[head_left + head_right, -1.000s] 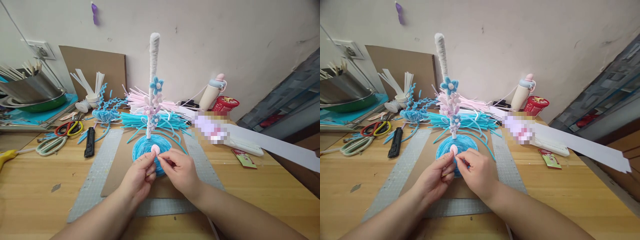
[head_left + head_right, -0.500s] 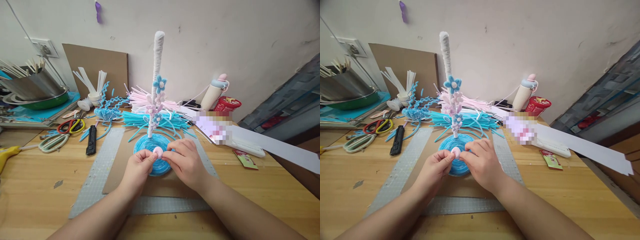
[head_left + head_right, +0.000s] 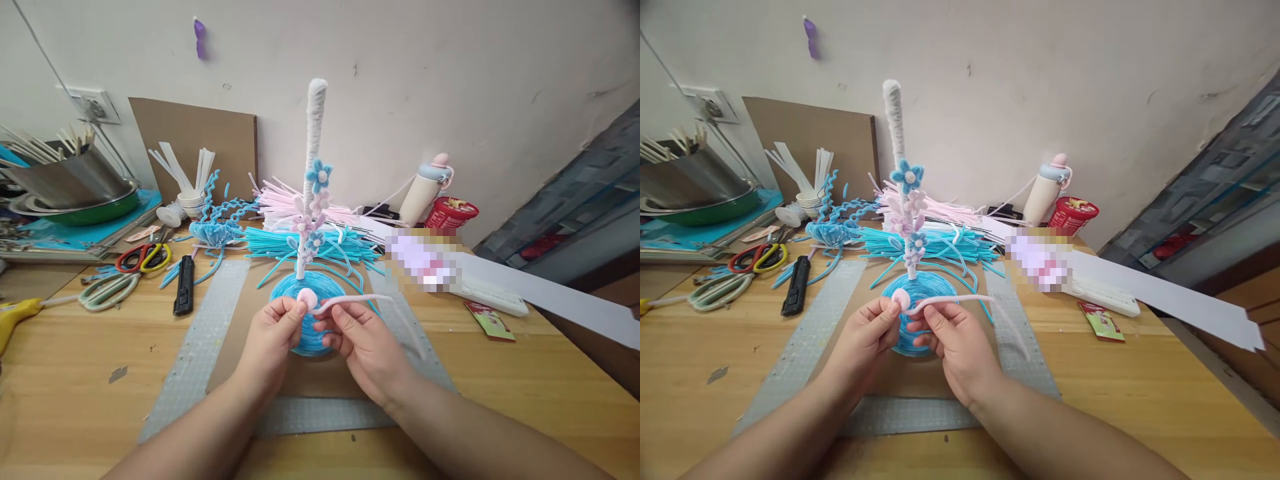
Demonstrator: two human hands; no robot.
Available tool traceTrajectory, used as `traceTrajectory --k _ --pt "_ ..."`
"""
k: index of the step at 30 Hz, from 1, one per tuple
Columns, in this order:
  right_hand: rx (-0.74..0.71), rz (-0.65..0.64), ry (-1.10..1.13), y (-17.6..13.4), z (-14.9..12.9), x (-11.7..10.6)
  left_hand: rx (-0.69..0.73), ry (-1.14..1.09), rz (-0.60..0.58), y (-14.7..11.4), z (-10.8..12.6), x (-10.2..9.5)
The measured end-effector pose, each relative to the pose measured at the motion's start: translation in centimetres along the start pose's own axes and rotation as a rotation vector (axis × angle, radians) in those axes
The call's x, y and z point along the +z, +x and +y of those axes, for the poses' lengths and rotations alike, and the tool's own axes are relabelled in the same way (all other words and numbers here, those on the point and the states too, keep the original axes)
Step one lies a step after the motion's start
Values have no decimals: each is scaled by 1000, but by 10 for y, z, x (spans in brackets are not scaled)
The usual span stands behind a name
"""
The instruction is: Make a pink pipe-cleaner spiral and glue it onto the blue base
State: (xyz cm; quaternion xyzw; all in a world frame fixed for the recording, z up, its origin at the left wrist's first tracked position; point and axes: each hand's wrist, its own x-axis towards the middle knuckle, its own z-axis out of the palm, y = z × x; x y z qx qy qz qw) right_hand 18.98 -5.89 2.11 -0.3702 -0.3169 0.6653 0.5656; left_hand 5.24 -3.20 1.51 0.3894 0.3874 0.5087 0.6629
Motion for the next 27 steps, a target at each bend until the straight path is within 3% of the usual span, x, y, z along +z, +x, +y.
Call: traceTrajectory --k 5,12,17,20,27 --pt "-12 -54 50 7 1 -6 -71 -24 -36 0 -1 3" --pt "-93 -222 -145 14 9 -12 -242 -229 -228 6 -5 -3" --pt "-145 -309 -188 14 5 -14 -222 -237 -296 4 -6 -4" --pt "-167 -271 -202 11 2 -16 -193 -191 -270 4 -3 -5" --pt "-279 -88 -117 11 -17 -20 -111 -171 -88 11 6 -11"
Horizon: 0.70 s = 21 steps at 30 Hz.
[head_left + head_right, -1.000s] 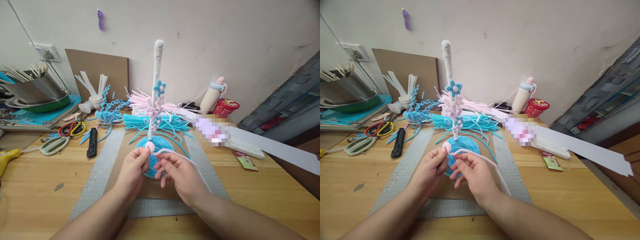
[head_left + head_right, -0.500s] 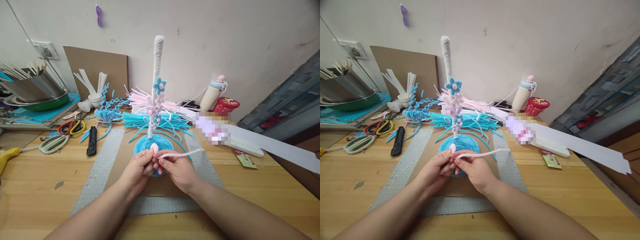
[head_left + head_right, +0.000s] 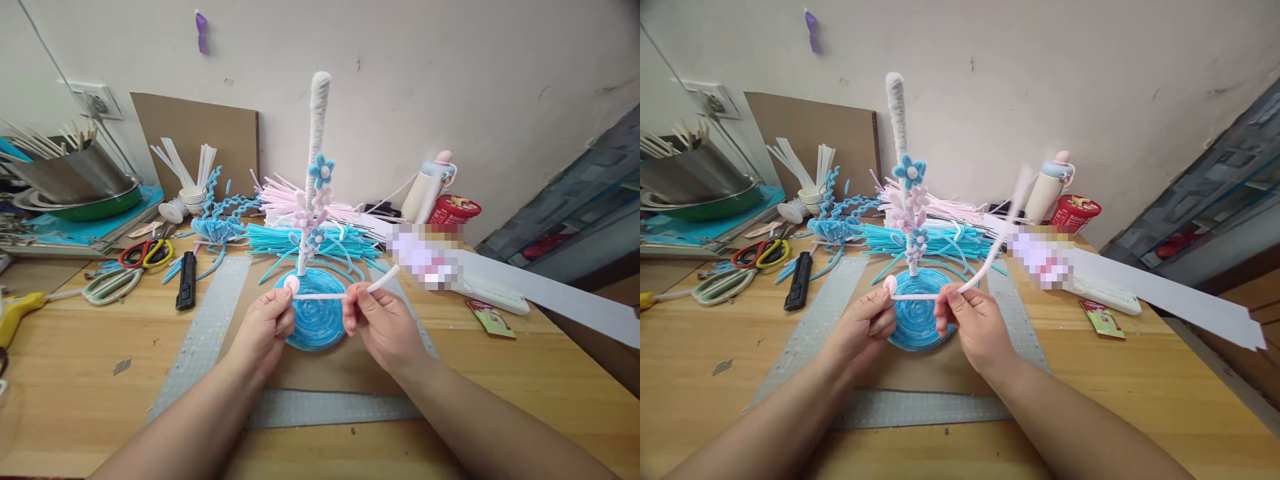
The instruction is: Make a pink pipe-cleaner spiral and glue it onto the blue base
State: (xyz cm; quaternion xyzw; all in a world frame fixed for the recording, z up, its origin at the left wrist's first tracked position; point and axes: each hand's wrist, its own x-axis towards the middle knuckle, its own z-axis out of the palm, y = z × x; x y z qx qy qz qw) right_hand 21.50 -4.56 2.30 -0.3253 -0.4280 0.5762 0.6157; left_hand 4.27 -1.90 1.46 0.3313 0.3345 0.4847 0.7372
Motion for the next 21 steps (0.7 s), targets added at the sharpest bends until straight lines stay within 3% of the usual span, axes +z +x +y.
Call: traceTrajectory --k 4,8,12,21 --pt "-66 -42 72 2 -3 2 3 22 -54 -2 -2 2" --pt "33 -134 -70 -2 11 7 -48 -6 -117 -4 -9 5" --pt "108 -74 -187 -5 23 10 -67 11 -132 -6 -13 8" --pt "-48 79 -341 -9 17 7 -3 188 9 -11 -15 14"
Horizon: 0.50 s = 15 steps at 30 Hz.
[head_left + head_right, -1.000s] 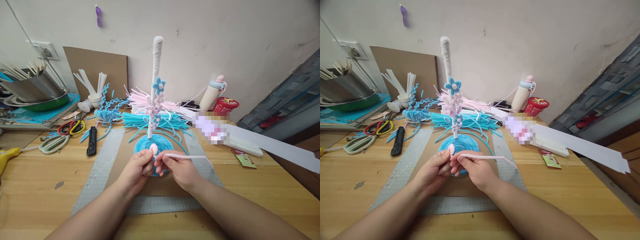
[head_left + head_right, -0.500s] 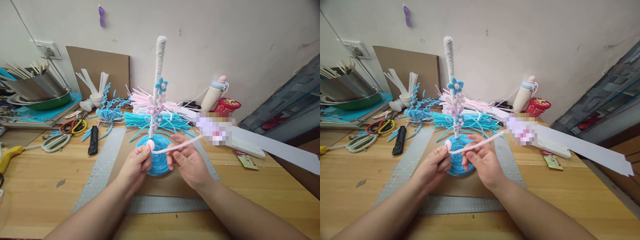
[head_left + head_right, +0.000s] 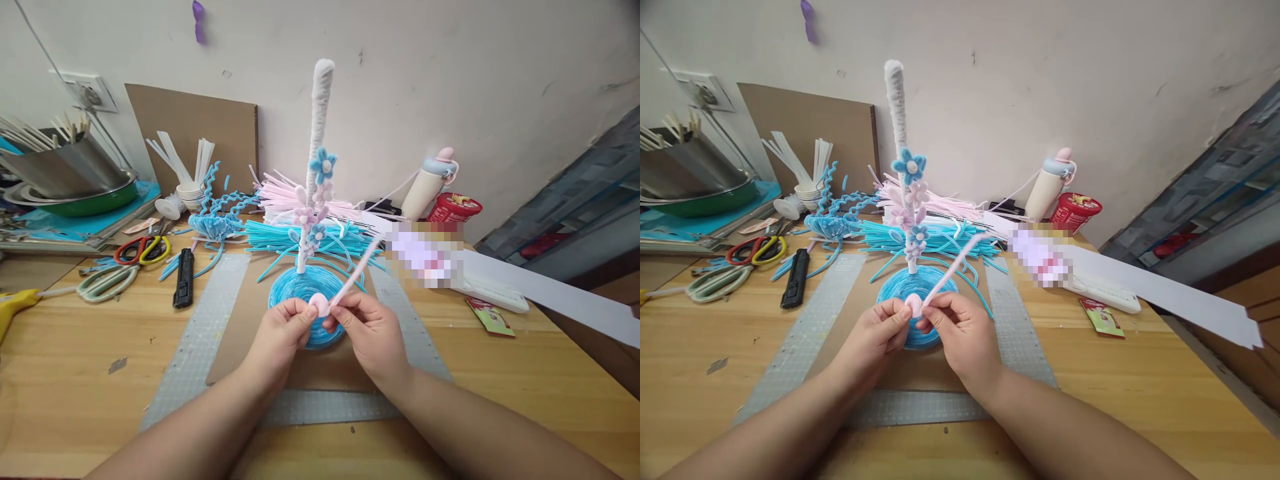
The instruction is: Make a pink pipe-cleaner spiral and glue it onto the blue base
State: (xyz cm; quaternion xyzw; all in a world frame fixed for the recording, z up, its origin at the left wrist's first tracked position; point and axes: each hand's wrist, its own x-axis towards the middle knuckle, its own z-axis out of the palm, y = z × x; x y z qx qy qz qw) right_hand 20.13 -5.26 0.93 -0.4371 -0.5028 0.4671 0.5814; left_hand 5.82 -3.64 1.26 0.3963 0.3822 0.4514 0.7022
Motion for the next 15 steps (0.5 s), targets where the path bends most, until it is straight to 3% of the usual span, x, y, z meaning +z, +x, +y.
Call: traceTrajectory --k 7,12,15 --pt "38 4 49 3 -2 -1 120 163 105 0 -2 1" --pt "53 -53 -22 3 -2 -3 204 295 24 -3 1 -1" --pt "-35 -101 -123 3 -8 -8 301 558 17 -4 8 -7"
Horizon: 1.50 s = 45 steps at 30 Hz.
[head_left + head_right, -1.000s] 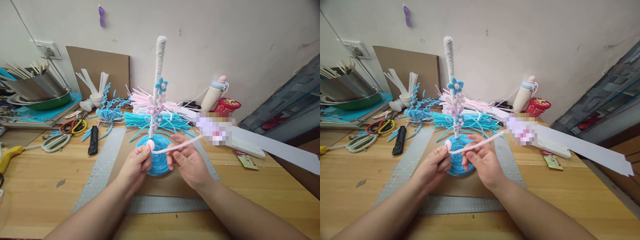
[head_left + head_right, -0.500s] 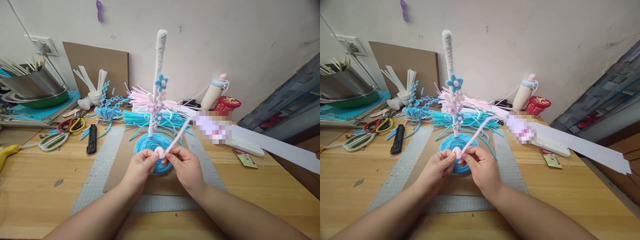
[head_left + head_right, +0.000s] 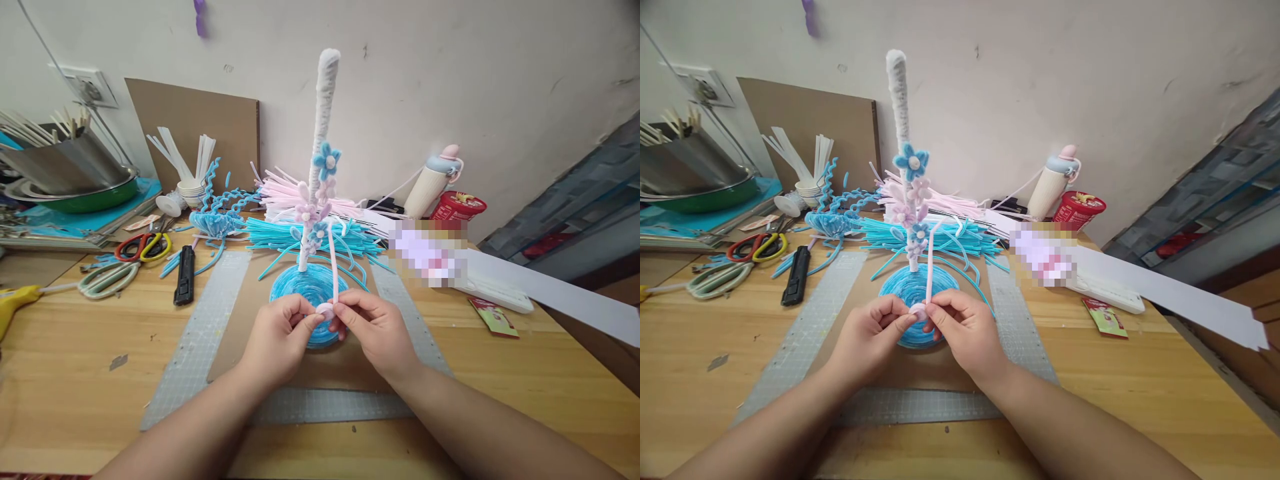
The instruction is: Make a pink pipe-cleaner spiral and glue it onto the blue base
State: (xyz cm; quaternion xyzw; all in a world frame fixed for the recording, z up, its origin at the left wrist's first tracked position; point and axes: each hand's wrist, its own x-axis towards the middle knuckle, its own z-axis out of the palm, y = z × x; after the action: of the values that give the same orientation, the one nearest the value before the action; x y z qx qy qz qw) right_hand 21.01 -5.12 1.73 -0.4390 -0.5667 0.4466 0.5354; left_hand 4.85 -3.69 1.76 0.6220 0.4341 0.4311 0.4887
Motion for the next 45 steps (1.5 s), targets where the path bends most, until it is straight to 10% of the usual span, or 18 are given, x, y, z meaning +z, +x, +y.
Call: traceTrajectory --k 6,13,24,38,42,45 --pt "-521 -142 -405 0 -14 -13 295 331 -134 2 12 -17" --pt "-776 -257 -652 -4 -12 -19 457 585 -294 1 13 -26" --pt "-873 -223 -949 -22 -32 -8 785 936 -222 -11 19 -29" --pt "-902 -252 -843 -40 -29 -11 1151 814 -82 -34 20 -40" --pt "-897 -168 -740 -31 -24 -6 976 880 -62 -27 19 -33" --pt "-541 -197 -643 -18 -8 -1 627 969 -116 -13 14 -26"
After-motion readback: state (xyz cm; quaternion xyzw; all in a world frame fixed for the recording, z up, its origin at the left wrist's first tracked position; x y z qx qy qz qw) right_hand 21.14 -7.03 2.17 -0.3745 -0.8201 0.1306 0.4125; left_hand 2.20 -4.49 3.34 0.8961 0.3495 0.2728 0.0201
